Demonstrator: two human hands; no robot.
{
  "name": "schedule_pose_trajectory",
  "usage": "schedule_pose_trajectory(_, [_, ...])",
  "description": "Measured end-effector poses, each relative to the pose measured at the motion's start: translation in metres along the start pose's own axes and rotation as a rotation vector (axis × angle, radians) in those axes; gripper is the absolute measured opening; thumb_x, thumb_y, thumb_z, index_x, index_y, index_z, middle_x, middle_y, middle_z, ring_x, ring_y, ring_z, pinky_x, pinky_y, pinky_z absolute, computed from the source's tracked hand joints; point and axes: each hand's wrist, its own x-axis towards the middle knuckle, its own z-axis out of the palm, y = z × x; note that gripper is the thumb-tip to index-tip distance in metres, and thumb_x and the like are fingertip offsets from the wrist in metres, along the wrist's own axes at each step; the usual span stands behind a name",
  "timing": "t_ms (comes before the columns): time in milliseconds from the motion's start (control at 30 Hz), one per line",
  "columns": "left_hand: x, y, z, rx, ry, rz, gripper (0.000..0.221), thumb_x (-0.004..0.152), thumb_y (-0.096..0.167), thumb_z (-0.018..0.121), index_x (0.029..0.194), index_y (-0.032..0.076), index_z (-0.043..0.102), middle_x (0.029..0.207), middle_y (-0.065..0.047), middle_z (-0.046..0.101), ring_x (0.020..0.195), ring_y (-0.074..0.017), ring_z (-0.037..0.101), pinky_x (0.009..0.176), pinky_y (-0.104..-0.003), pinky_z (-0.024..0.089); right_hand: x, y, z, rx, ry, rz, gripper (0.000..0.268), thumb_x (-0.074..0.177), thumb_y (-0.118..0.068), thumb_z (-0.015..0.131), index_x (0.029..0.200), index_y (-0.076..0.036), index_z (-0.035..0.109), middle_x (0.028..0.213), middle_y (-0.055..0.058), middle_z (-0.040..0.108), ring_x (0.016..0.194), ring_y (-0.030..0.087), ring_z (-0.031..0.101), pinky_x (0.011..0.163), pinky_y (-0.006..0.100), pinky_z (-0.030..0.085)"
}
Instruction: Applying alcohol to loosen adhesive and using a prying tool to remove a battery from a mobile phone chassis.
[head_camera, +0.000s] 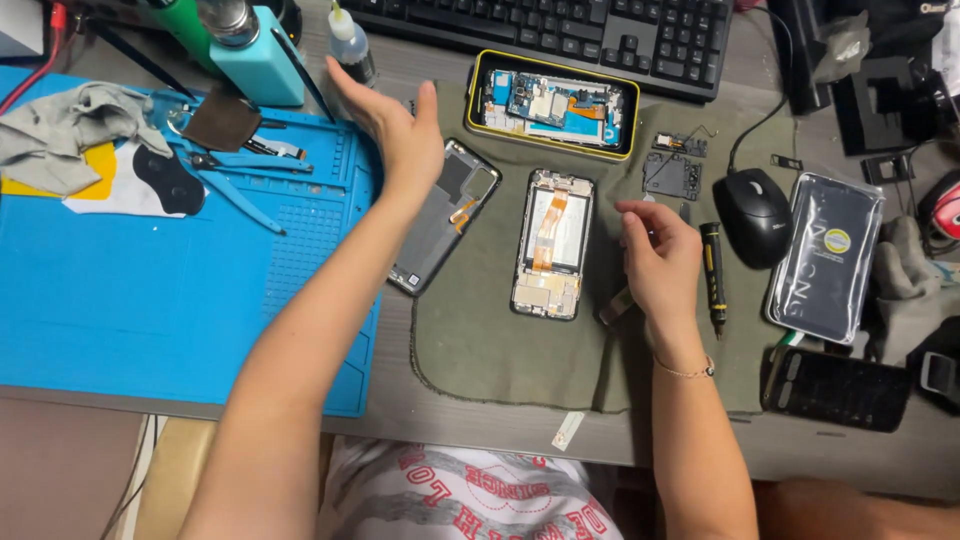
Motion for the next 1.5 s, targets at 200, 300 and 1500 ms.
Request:
schedule_pose_trajectory(200, [0.032,-0.019,0.035,0.132,0.266,-0.151,0.095,0.089,-0.001,0.078,0.157,0.018,0.014,0.162,-0.021,0.029,0.152,-0.0418,0.032,0.122,-0.055,0.026,0.001,-0.005,-0.008,0.062,0.049,-0.008,0.018,0.103,-0.012,0.058,0.106,-0.006,0.074,0.068,0.004,0.060,0.055,0.010,0.051,0.046,0.023,0.040])
schedule_pose_trajectory(300, [0.045,-0.027,0.047,0.190,0.343,-0.261,0.083,0.084,0.004,0.080,0.146,0.024,0.028,0.149,-0.016,0.044,0.142,-0.0408,0.045,0.111,-0.059,0.035,0.006,0.002,-0.012,0.097,0.063,-0.021,0.017,0.104,-0.012,0.058,0.106,-0.005,0.073,0.068,0.003,0.058,0.054,0.010,0.050,0.048,0.022,0.041])
schedule_pose_trajectory(1500, [-0.065,0.095,-0.047,0.236,-1.182,0.501,0.104,0.072,0.053,0.089,0.148,-0.004,0.045,0.153,-0.028,0.045,0.150,-0.0468,0.026,0.117,-0.070,0.005,0.032,0.069,0.010,0.537,0.414,-0.171,0.054,0.117,-0.026,0.058,0.157,-0.037,0.024,0.117,0.016,0.067,0.082,0.034,0.081,0.070,0.043,0.077])
